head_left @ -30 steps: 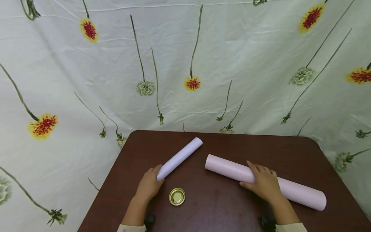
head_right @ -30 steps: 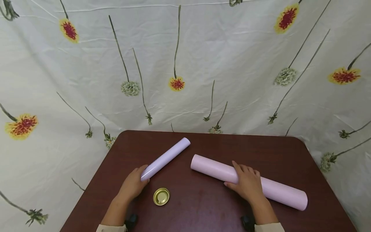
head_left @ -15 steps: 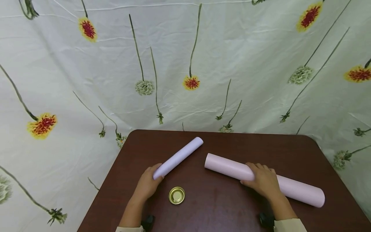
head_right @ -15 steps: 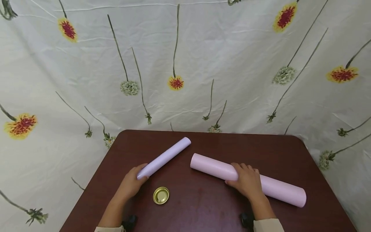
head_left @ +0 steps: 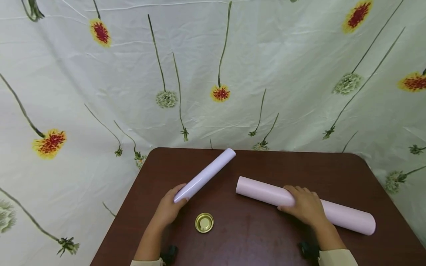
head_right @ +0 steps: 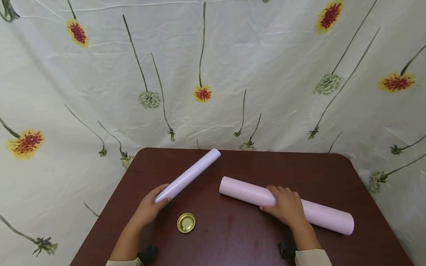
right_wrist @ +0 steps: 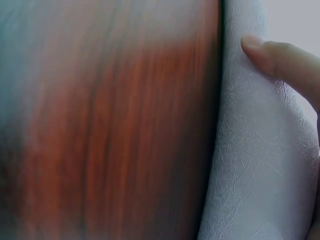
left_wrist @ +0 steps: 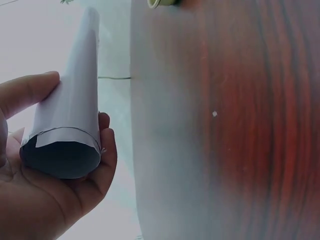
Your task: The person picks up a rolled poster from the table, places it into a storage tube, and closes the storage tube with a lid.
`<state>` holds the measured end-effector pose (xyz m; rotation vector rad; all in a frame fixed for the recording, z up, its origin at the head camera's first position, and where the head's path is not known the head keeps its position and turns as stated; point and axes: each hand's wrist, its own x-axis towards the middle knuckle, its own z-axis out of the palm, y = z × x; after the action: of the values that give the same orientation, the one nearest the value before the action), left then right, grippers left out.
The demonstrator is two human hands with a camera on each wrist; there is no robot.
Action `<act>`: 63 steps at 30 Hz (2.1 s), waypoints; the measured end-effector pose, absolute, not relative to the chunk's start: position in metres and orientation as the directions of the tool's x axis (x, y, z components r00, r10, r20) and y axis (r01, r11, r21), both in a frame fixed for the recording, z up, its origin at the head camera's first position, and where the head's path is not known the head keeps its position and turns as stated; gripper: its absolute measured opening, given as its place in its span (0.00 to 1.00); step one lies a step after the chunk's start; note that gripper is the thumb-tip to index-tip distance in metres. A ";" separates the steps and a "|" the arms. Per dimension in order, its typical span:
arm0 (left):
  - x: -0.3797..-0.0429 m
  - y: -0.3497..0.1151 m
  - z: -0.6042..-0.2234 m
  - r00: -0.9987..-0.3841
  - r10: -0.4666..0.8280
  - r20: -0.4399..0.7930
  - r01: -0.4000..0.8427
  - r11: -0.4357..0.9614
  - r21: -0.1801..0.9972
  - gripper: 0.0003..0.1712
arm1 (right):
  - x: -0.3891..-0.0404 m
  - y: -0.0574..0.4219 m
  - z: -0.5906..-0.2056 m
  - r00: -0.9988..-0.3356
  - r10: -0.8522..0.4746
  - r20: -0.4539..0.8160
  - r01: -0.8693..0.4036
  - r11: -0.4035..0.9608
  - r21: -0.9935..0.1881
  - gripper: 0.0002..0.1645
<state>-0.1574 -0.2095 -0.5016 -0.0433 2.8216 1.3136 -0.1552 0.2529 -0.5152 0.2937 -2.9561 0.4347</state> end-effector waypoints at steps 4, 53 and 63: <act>-0.156 -0.211 -0.498 -0.999 -0.020 -0.035 -0.040 0.638 0.769 0.29 | -0.154 0.255 -0.515 -0.970 -0.177 0.164 -0.218 0.935 -0.279 0.45; -0.145 -0.225 -0.481 -0.999 0.050 0.004 0.031 0.548 0.836 0.27 | -0.153 0.288 -0.490 -0.889 -0.141 0.437 -0.302 0.895 -0.327 0.47; -0.145 -0.227 -0.483 -0.992 0.107 0.073 0.120 0.540 0.833 0.26 | -0.154 0.292 -0.490 -0.897 -0.153 0.416 -0.305 0.894 -0.330 0.46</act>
<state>-0.1446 -0.2274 -0.4834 0.2042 2.7684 1.4995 -0.1536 0.2921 -0.4904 0.3364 -2.6755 0.5531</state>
